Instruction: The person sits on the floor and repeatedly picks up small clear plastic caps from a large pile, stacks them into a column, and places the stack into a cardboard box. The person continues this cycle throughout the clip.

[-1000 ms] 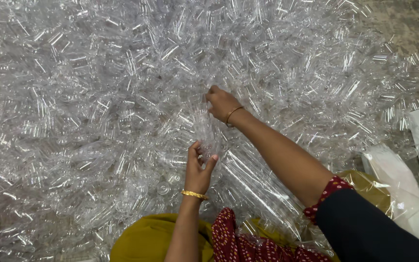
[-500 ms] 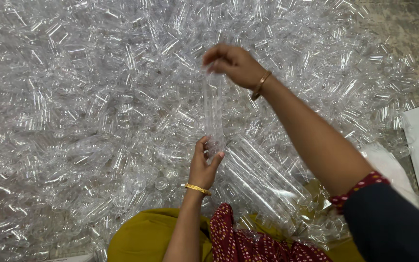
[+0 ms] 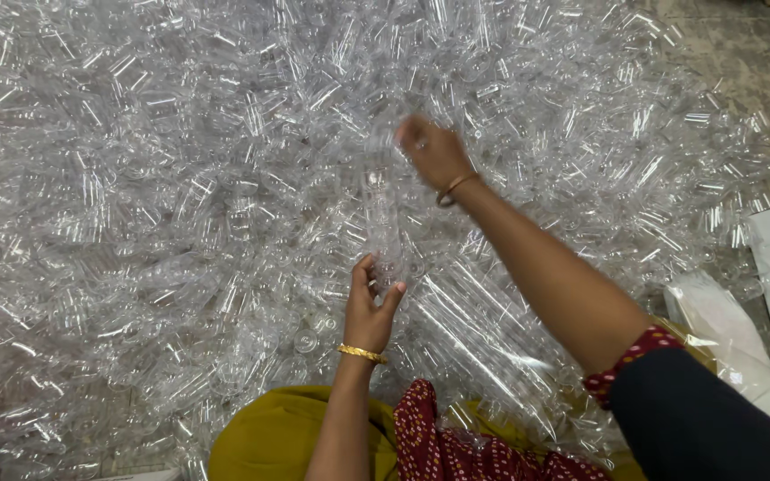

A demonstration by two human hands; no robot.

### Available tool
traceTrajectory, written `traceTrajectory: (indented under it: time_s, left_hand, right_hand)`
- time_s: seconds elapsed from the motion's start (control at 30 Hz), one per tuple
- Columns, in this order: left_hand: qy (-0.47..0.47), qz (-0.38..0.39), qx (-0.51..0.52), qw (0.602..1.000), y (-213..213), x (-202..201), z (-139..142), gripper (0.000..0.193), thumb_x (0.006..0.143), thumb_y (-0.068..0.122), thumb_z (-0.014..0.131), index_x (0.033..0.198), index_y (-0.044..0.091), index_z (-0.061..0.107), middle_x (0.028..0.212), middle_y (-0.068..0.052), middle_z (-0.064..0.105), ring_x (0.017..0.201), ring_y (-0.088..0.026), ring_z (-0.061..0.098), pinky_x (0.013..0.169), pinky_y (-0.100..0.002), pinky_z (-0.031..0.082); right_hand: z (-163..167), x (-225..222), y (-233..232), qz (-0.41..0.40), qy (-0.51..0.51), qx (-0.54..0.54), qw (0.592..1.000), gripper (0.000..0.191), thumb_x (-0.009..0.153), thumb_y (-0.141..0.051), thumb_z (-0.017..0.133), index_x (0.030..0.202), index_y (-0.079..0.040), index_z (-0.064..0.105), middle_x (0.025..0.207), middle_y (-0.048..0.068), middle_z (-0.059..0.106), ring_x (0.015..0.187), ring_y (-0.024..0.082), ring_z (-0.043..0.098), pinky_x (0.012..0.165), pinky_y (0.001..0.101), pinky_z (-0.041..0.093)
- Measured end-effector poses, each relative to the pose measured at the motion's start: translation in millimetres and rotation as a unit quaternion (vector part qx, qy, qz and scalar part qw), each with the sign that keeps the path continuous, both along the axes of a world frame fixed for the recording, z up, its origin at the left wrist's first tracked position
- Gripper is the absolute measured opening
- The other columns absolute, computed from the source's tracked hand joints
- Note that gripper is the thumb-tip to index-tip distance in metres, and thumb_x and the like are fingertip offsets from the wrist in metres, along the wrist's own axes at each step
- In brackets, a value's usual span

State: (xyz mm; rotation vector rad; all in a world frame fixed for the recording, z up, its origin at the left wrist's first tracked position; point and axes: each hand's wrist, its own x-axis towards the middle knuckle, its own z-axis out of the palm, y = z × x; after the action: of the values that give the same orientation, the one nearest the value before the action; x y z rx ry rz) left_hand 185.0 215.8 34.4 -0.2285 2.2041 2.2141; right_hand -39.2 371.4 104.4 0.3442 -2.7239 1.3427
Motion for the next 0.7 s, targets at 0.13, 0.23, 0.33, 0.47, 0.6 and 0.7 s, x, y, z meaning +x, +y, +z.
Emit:
traceTrajectory:
  time_s: [0.13,0.23,0.33,0.47,0.6,0.7]
  left_hand:
    - [0.007,-0.022,-0.028,0.999,4,4,3,0.068,0.087,0.015,0.076,0.147,0.008,0.043,0.135,-0.016,0.060,0.118,-0.024,0.062,0.099,-0.038,0.054]
    - [-0.023,-0.053,-0.056,0.997,5,13,5,0.069,0.086,0.017,0.077,0.146,0.010,0.044,0.134,-0.014,0.062,0.114,-0.024,0.064,0.096,-0.037,0.055]
    - [-0.004,-0.072,-0.041,0.997,7,24,8,0.070,0.087,0.017,0.077,0.147,0.010,0.043,0.140,-0.015,0.058,0.123,-0.023,0.062,0.102,-0.036,0.052]
    - [0.062,-0.092,0.042,0.993,5,36,14,0.070,0.090,0.013,0.076,0.149,0.004,0.039,0.149,-0.015,0.050,0.135,-0.024,0.054,0.111,-0.036,0.045]
    - [0.067,-0.102,0.160,0.980,4,50,20,0.071,0.090,0.010,0.074,0.150,0.001,0.037,0.147,-0.013,0.051,0.136,-0.022,0.051,0.111,-0.036,0.045]
    - [0.066,-0.108,0.206,0.970,5,63,21,0.067,0.090,0.008,0.073,0.148,0.002,0.040,0.142,-0.011,0.054,0.134,-0.021,0.053,0.111,-0.036,0.047]
  right_hand:
    - [74,8,21,0.099,0.011,0.022,0.995,0.029,0.103,-0.037,0.057,0.109,-0.013,0.073,0.107,0.009,0.077,0.099,0.024,0.072,0.091,0.0424,0.056]
    - [97,32,32,0.172,-0.056,0.165,0.969,0.035,0.102,-0.040,0.054,0.110,-0.013,0.074,0.110,0.009,0.078,0.103,0.024,0.074,0.095,0.0449,0.056]
    - [99,64,45,0.154,-0.070,0.044,0.985,0.046,0.104,-0.046,0.048,0.127,-0.011,0.066,0.132,0.010,0.068,0.123,0.025,0.064,0.105,0.0459,0.052]
    - [71,137,56,0.079,-0.161,-0.274,0.945,0.075,0.094,-0.055,0.062,0.152,-0.012,0.038,0.145,0.017,0.057,0.135,0.031,0.058,0.112,0.0481,0.048]
    - [13,233,40,0.176,-0.259,-0.223,0.923,0.082,0.086,-0.030,0.077,0.153,-0.010,0.036,0.147,0.010,0.055,0.136,0.024,0.054,0.114,0.0406,0.047]
    - [-20,285,24,0.112,-0.249,-0.244,0.930,0.070,0.084,-0.024,0.081,0.144,-0.006,0.050,0.134,0.010,0.061,0.124,0.021,0.060,0.102,0.0379,0.056]
